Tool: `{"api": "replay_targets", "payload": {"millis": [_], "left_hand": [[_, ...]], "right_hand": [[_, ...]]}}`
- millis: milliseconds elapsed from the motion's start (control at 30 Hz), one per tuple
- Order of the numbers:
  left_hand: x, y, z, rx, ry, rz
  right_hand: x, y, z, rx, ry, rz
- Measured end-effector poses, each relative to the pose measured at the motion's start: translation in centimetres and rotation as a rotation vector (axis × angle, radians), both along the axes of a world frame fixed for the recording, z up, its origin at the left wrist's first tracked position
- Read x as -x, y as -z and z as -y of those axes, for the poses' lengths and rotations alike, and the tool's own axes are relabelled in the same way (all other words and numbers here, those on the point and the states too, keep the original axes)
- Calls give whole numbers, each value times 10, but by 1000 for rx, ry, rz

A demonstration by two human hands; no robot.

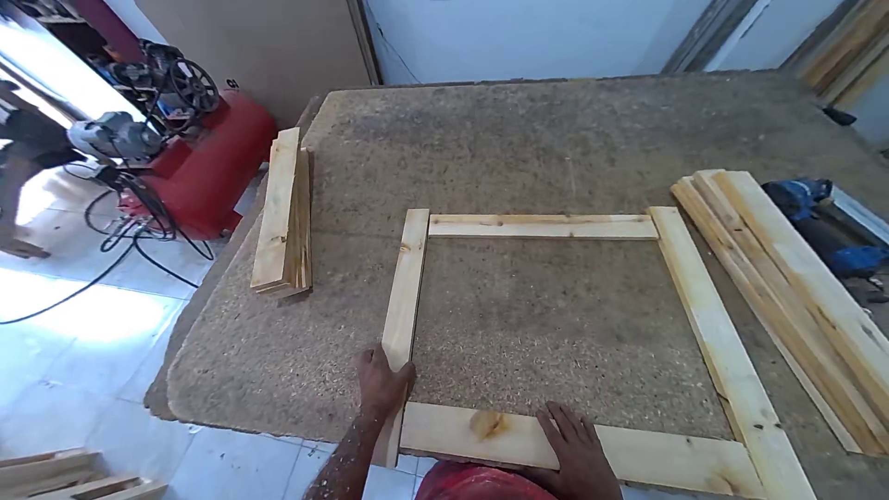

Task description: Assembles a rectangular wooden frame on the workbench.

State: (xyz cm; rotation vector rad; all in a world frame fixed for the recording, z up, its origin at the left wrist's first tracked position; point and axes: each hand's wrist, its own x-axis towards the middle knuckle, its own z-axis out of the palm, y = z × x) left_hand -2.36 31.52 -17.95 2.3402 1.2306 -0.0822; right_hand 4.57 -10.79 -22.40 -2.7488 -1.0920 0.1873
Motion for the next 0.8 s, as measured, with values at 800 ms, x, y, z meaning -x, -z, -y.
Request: {"api": "replay_targets", "payload": {"millis": [800], "left_hand": [[1, -7, 15, 11, -76, -44]], "right_hand": [[-13, -11, -11, -15, -5, -136]]}}
